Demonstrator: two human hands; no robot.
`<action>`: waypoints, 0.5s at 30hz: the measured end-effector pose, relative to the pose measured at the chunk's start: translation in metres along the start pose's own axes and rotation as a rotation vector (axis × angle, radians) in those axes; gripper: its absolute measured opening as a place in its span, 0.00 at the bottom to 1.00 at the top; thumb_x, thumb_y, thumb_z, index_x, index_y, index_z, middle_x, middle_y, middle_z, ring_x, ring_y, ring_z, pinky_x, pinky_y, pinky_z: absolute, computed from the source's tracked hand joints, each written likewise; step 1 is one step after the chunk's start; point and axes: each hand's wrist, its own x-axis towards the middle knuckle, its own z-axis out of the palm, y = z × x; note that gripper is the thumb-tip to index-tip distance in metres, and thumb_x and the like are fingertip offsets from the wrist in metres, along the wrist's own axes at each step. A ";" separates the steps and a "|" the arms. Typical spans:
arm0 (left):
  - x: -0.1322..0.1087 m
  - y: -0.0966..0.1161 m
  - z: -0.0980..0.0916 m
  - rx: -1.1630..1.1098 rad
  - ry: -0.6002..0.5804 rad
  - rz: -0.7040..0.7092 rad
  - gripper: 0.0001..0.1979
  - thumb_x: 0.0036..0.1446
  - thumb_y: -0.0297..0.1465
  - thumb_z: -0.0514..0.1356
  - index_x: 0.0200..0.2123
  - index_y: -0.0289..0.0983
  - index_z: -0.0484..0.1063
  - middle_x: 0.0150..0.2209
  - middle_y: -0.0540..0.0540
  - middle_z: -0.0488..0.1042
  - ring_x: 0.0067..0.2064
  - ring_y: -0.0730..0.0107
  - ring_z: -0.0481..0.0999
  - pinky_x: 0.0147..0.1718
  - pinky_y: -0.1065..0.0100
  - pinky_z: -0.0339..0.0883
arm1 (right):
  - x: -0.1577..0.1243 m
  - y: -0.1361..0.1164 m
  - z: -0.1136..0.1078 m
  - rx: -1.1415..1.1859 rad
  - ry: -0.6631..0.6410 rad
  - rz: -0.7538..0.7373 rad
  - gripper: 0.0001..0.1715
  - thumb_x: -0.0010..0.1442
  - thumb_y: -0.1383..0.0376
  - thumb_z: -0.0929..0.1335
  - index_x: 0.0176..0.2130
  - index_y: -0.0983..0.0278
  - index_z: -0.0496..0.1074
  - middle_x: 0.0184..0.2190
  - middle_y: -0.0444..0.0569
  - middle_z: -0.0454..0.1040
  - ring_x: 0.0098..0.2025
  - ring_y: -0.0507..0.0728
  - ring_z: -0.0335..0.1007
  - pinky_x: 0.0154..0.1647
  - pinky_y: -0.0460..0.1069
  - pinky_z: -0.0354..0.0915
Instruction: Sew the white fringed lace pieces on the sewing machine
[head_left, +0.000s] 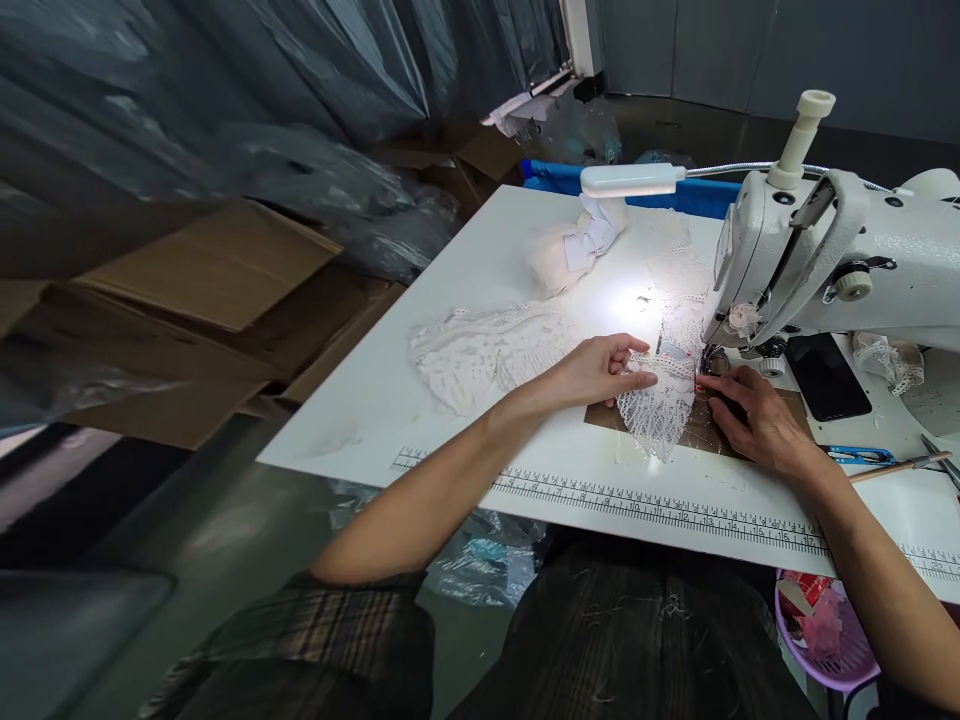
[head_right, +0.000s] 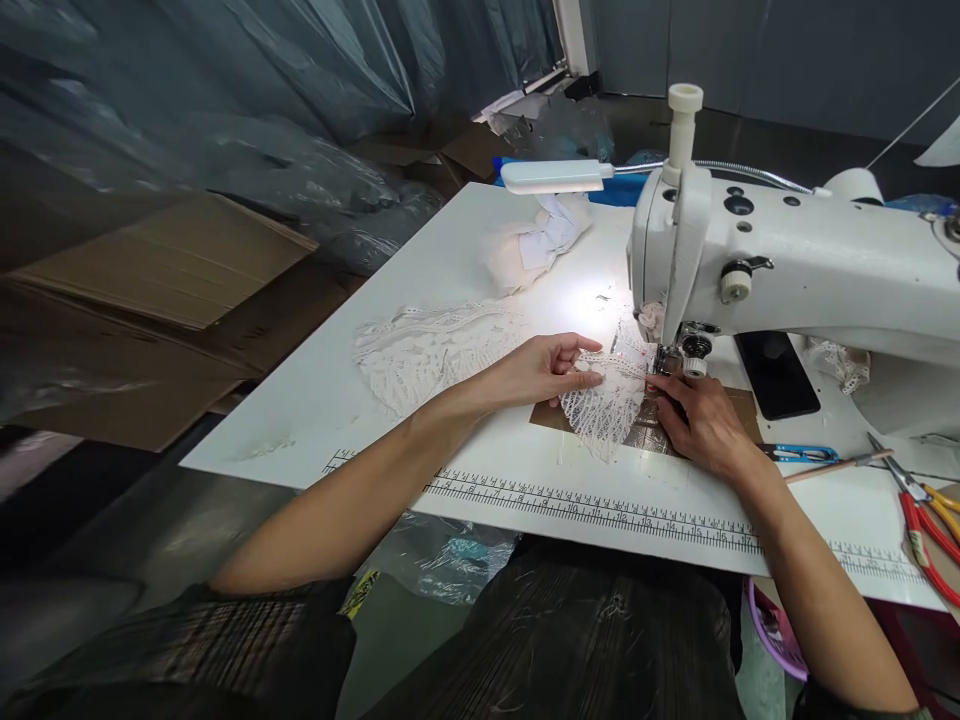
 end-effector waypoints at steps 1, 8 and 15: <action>0.000 -0.001 0.000 0.011 0.001 0.002 0.28 0.57 0.40 0.67 0.57 0.36 0.66 0.27 0.54 0.60 0.25 0.75 0.66 0.22 0.69 0.65 | 0.000 0.000 -0.001 0.015 0.006 0.011 0.22 0.68 0.61 0.59 0.56 0.60 0.72 0.43 0.56 0.74 0.42 0.60 0.71 0.45 0.57 0.71; -0.003 0.003 0.001 0.072 0.013 -0.012 0.28 0.56 0.38 0.66 0.58 0.35 0.66 0.28 0.52 0.62 0.27 0.73 0.65 0.25 0.68 0.62 | -0.002 -0.003 -0.003 -0.007 0.012 0.007 0.22 0.67 0.63 0.59 0.54 0.63 0.74 0.42 0.56 0.74 0.41 0.59 0.72 0.43 0.56 0.71; -0.003 0.005 0.001 0.130 0.032 0.011 0.26 0.55 0.39 0.65 0.55 0.35 0.68 0.27 0.52 0.63 0.28 0.72 0.64 0.25 0.68 0.57 | -0.007 -0.005 -0.002 -0.075 -0.054 -0.140 0.20 0.65 0.66 0.62 0.52 0.54 0.76 0.42 0.53 0.72 0.45 0.59 0.69 0.48 0.58 0.67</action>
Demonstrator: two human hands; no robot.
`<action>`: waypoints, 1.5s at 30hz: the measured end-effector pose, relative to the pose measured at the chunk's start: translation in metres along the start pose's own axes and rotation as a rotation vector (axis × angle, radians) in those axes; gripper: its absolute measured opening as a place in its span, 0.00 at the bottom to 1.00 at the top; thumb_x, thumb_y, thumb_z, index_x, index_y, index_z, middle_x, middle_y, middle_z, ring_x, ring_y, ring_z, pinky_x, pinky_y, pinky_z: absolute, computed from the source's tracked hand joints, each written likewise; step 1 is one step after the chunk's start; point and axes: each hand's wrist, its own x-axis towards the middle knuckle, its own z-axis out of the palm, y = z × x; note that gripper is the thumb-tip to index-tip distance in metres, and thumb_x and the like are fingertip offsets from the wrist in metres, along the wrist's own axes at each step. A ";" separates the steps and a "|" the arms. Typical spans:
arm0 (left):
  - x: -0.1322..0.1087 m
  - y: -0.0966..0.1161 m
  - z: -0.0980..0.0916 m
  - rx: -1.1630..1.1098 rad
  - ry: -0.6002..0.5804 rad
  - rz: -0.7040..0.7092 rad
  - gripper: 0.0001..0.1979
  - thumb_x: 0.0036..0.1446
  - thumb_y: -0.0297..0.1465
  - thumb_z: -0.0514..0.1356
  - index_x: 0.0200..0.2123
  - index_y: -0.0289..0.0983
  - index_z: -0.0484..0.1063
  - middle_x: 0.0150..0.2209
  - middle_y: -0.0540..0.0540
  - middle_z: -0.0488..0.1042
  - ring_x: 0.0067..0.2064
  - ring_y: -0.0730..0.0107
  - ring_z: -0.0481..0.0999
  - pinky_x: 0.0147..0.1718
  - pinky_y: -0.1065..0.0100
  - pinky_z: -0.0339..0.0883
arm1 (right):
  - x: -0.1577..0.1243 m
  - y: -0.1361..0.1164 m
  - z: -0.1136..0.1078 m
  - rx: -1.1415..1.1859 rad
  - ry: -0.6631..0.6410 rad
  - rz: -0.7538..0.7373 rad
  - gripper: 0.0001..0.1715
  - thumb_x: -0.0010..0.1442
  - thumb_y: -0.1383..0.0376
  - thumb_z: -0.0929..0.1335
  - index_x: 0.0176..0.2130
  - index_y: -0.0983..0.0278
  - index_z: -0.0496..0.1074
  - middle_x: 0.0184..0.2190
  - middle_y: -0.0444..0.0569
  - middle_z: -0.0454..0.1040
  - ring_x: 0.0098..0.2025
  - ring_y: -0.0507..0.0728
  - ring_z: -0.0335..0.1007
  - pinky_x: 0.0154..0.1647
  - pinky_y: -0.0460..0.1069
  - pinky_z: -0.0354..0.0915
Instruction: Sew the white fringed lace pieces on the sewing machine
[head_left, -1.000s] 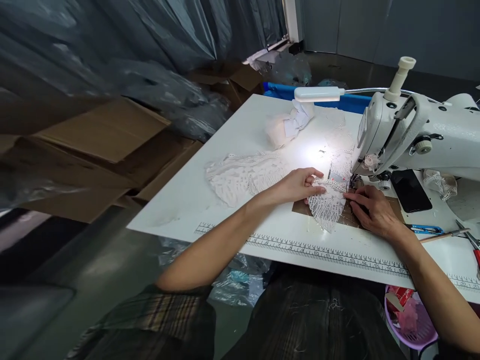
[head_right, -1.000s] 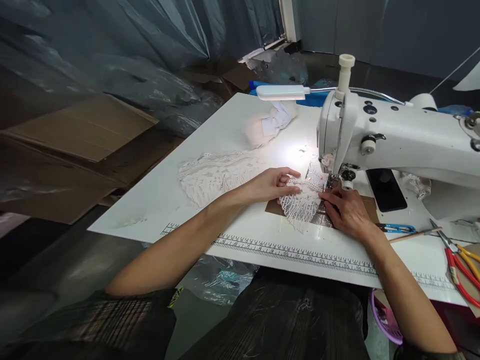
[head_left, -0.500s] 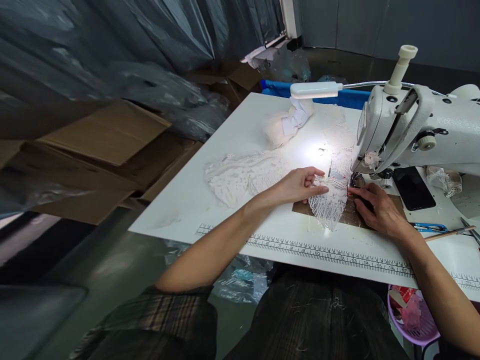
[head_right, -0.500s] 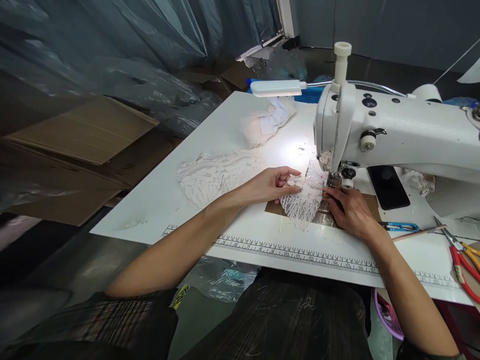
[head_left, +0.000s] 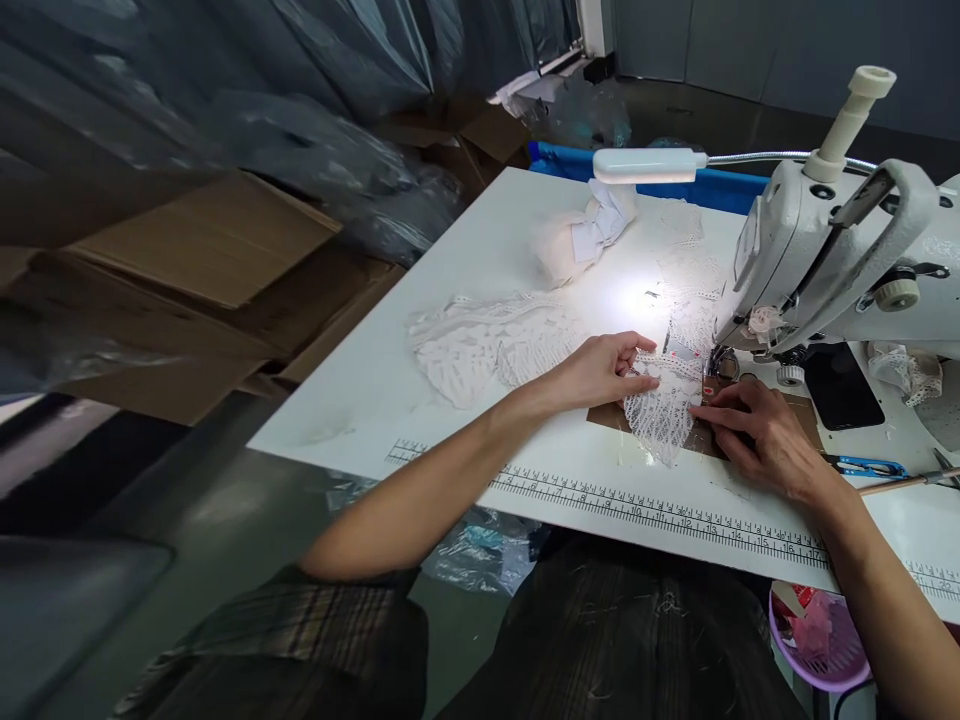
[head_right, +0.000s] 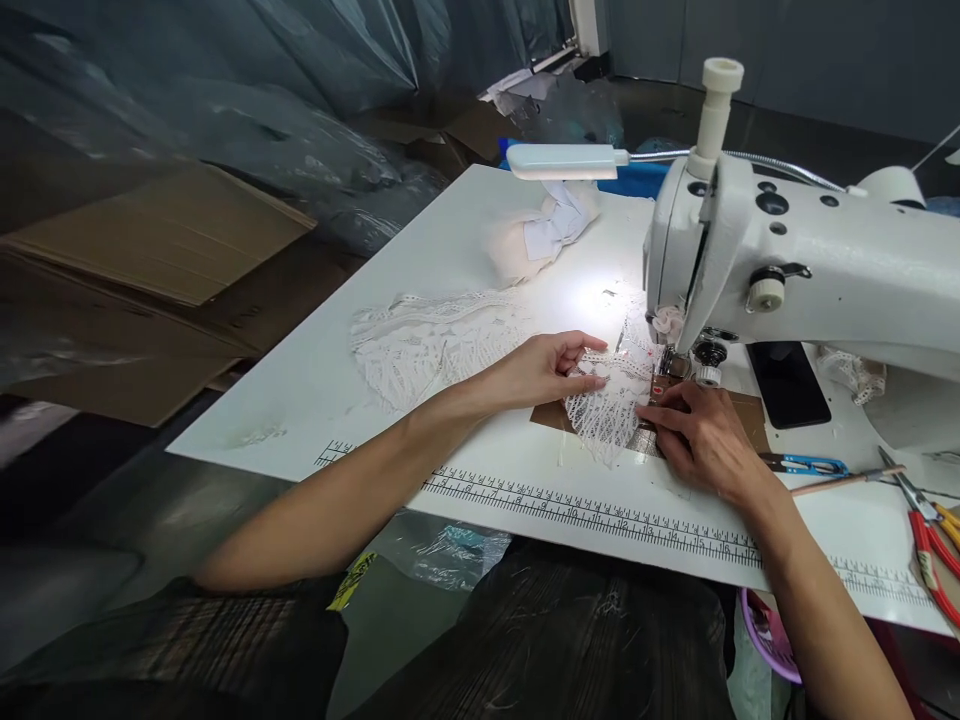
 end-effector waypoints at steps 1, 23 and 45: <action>0.001 -0.001 0.000 -0.003 0.002 0.000 0.26 0.55 0.40 0.65 0.55 0.35 0.69 0.28 0.52 0.63 0.28 0.72 0.64 0.25 0.68 0.57 | -0.001 0.000 0.000 -0.016 -0.008 -0.016 0.20 0.65 0.66 0.63 0.52 0.53 0.76 0.42 0.52 0.72 0.45 0.59 0.69 0.48 0.58 0.66; 0.002 -0.007 0.004 0.168 0.273 0.234 0.18 0.61 0.38 0.60 0.51 0.35 0.72 0.35 0.46 0.72 0.27 0.76 0.67 0.25 0.71 0.63 | 0.000 -0.006 0.002 -0.086 0.006 -0.011 0.21 0.63 0.69 0.64 0.52 0.54 0.77 0.43 0.54 0.71 0.45 0.61 0.68 0.47 0.60 0.68; 0.030 0.010 0.017 0.893 -0.174 0.856 0.20 0.67 0.38 0.49 0.52 0.32 0.72 0.57 0.33 0.70 0.47 0.55 0.70 0.46 0.58 0.59 | 0.000 -0.007 0.001 -0.095 0.022 -0.014 0.20 0.64 0.68 0.64 0.52 0.55 0.76 0.42 0.54 0.72 0.45 0.60 0.69 0.47 0.59 0.67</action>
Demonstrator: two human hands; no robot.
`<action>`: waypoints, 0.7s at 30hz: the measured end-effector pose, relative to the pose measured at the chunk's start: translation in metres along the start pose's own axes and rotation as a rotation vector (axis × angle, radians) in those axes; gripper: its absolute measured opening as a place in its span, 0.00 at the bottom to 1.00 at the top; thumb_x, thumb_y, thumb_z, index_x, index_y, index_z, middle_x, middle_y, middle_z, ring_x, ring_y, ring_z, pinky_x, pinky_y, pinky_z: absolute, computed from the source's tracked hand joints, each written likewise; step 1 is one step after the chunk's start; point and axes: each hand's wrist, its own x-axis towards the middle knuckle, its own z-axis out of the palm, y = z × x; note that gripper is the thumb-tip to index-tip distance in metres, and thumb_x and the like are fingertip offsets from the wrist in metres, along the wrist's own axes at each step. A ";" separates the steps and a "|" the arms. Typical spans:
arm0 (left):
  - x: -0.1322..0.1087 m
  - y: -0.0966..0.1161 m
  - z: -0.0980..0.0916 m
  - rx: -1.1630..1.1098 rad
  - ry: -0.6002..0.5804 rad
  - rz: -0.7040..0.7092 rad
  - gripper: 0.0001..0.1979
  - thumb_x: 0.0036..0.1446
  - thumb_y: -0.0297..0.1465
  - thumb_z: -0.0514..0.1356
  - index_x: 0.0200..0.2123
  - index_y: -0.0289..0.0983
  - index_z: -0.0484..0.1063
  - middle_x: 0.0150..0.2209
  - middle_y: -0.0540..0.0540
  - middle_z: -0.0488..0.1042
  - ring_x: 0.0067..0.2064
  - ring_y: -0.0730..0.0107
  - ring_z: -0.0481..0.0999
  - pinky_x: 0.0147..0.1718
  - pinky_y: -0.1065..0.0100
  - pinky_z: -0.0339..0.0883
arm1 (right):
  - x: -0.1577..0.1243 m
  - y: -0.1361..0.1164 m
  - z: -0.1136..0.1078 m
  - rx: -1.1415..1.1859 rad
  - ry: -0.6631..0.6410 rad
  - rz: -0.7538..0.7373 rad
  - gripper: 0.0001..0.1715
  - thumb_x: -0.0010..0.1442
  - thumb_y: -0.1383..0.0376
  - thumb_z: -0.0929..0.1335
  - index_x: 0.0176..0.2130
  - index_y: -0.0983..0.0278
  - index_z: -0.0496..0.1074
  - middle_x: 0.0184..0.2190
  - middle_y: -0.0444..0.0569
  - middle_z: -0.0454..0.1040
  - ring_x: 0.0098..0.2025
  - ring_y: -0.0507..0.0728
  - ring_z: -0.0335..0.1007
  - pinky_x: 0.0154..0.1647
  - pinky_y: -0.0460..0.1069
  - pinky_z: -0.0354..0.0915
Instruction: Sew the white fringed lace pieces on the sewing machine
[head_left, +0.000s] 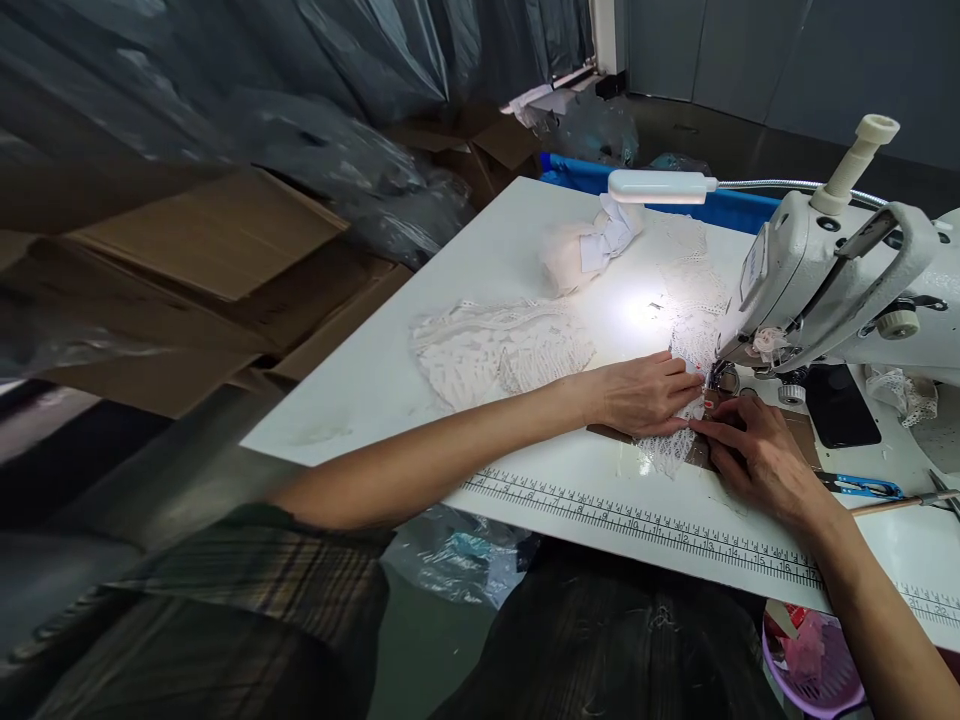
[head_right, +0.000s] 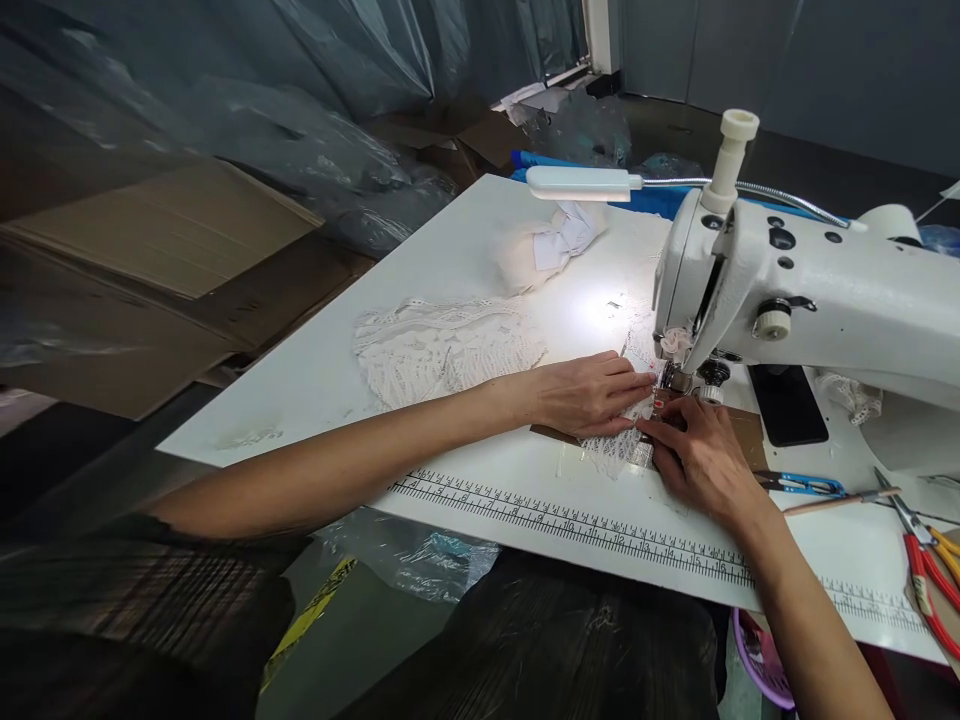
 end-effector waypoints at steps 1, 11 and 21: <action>0.002 0.002 0.000 0.033 -0.001 -0.008 0.21 0.68 0.38 0.48 0.52 0.31 0.72 0.56 0.32 0.70 0.47 0.55 0.71 0.46 0.58 0.59 | 0.000 0.001 0.000 -0.003 0.004 0.001 0.20 0.64 0.68 0.63 0.51 0.55 0.76 0.42 0.54 0.72 0.45 0.60 0.69 0.46 0.58 0.67; 0.002 0.002 0.014 0.075 0.211 -0.079 0.21 0.68 0.38 0.47 0.52 0.33 0.72 0.59 0.37 0.71 0.48 0.57 0.72 0.52 0.53 0.55 | 0.003 0.003 -0.004 -0.005 0.084 -0.039 0.17 0.64 0.69 0.63 0.48 0.62 0.78 0.41 0.56 0.72 0.41 0.59 0.70 0.39 0.56 0.72; -0.001 0.003 0.019 -0.060 0.246 -0.149 0.18 0.66 0.37 0.50 0.54 0.38 0.71 0.60 0.41 0.70 0.53 0.58 0.71 0.60 0.49 0.47 | 0.003 0.002 -0.004 0.026 0.053 -0.006 0.19 0.63 0.69 0.64 0.49 0.59 0.78 0.40 0.55 0.72 0.41 0.59 0.70 0.39 0.56 0.71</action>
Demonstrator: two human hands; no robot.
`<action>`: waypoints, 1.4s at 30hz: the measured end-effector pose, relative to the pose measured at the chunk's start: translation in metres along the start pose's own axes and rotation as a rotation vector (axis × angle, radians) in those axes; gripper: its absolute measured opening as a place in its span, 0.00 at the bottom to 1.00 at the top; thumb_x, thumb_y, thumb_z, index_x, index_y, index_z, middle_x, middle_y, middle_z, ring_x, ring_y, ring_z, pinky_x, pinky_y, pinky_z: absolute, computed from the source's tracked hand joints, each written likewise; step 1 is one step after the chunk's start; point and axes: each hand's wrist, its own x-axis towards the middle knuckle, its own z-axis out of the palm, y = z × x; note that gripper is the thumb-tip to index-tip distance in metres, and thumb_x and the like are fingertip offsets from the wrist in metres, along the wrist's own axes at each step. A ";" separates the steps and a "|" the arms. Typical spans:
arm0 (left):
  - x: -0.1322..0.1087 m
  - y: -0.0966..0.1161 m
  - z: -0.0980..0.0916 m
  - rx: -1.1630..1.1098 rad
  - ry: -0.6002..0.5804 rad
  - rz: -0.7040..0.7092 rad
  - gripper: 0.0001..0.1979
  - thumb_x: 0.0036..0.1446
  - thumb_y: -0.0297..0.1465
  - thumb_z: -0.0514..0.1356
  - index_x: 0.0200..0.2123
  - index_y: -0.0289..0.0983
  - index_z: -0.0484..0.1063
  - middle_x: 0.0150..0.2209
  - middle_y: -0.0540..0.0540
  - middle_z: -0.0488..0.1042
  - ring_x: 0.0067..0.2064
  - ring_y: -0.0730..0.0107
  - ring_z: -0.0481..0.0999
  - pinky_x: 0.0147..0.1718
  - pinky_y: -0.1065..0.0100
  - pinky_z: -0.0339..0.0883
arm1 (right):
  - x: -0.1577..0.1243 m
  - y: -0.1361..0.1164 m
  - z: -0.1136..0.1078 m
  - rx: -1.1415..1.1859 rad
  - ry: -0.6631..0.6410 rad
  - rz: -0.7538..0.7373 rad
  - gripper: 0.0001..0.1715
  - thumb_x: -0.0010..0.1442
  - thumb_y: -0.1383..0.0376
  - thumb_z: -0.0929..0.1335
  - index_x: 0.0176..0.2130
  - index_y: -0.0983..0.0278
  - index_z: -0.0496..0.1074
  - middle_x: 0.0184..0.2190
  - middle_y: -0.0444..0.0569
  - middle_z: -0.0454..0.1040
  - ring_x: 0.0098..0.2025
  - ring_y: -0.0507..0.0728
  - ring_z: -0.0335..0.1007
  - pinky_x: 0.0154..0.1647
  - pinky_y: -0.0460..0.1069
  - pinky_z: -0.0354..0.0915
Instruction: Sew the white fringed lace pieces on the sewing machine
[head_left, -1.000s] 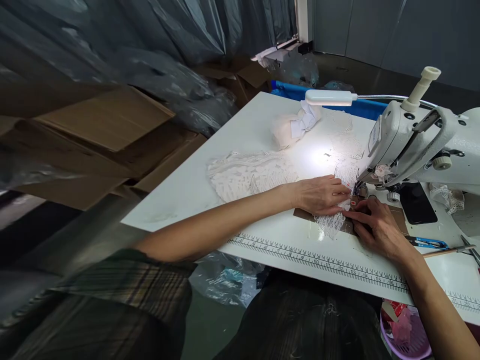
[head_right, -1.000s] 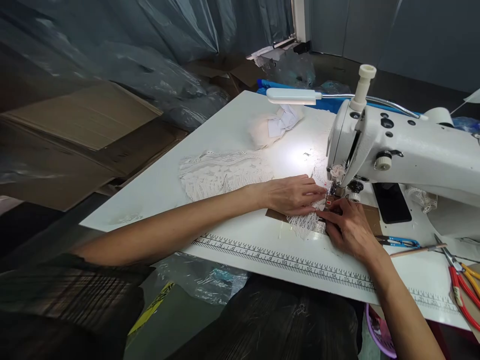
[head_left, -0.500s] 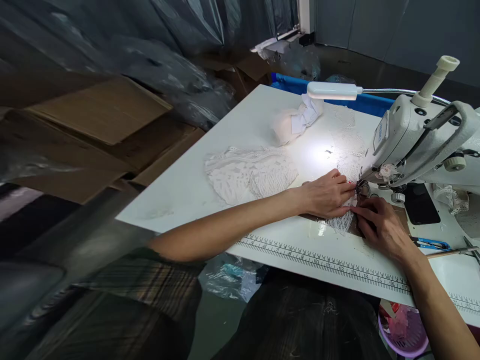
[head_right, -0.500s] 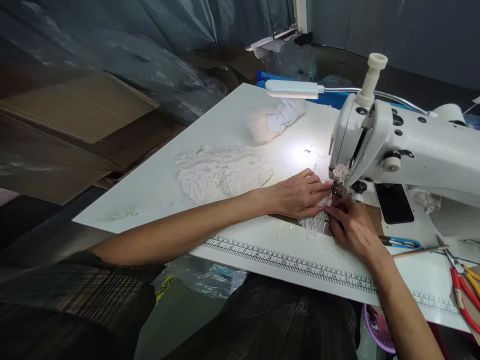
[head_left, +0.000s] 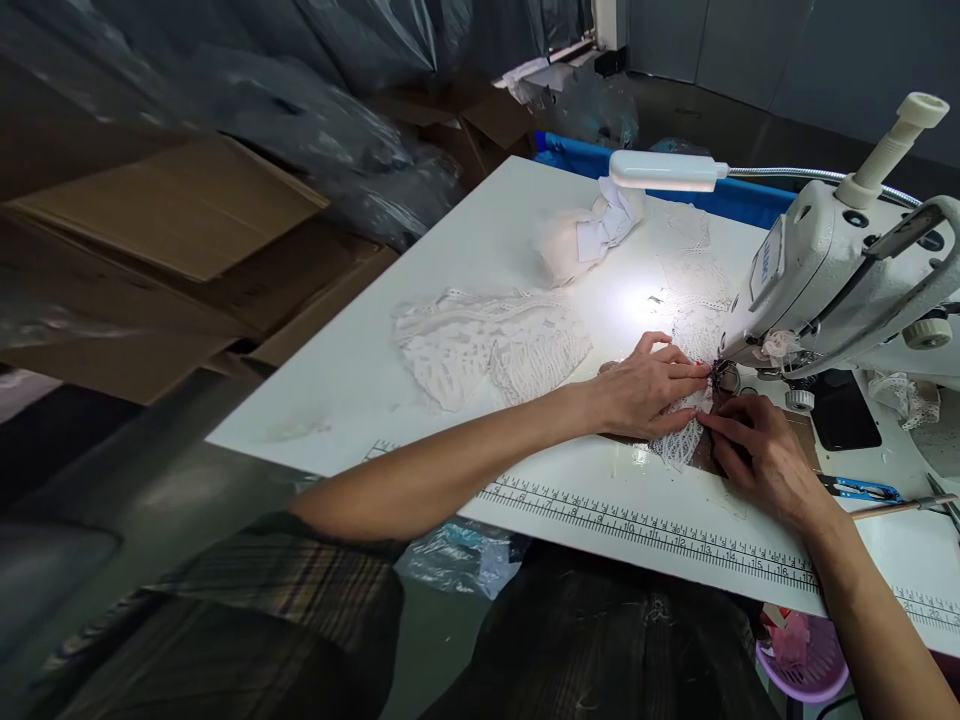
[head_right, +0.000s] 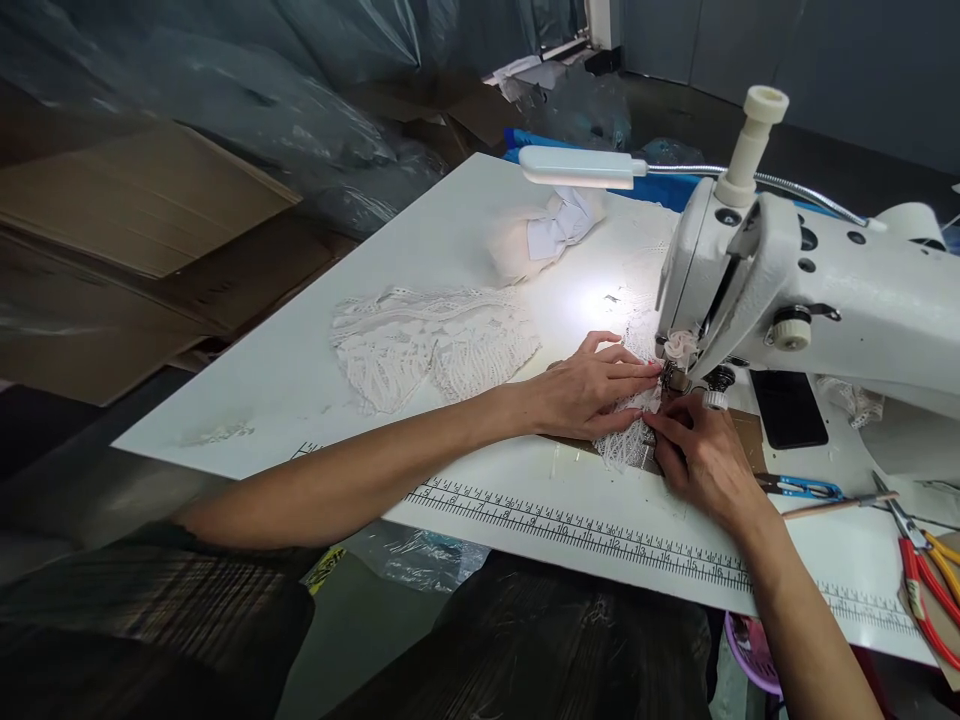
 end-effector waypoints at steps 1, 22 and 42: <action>0.000 0.000 0.000 -0.011 0.002 -0.003 0.18 0.66 0.37 0.50 0.54 0.38 0.71 0.60 0.41 0.70 0.54 0.58 0.71 0.61 0.49 0.46 | 0.000 0.000 0.000 0.001 -0.001 0.006 0.19 0.62 0.69 0.64 0.49 0.59 0.78 0.40 0.55 0.72 0.42 0.59 0.70 0.39 0.56 0.71; -0.002 0.008 0.009 0.186 0.151 0.063 0.15 0.67 0.32 0.50 0.48 0.34 0.73 0.51 0.39 0.76 0.46 0.61 0.74 0.57 0.52 0.52 | 0.001 0.001 0.001 -0.039 0.030 -0.015 0.18 0.63 0.68 0.63 0.48 0.60 0.77 0.40 0.54 0.72 0.41 0.59 0.70 0.38 0.55 0.71; 0.004 0.011 0.004 0.177 -0.005 -0.034 0.20 0.68 0.36 0.47 0.53 0.34 0.72 0.57 0.39 0.72 0.46 0.57 0.71 0.49 0.55 0.57 | 0.002 0.003 0.009 -0.197 -0.016 0.110 0.20 0.66 0.63 0.60 0.52 0.63 0.74 0.41 0.59 0.70 0.38 0.60 0.68 0.39 0.57 0.72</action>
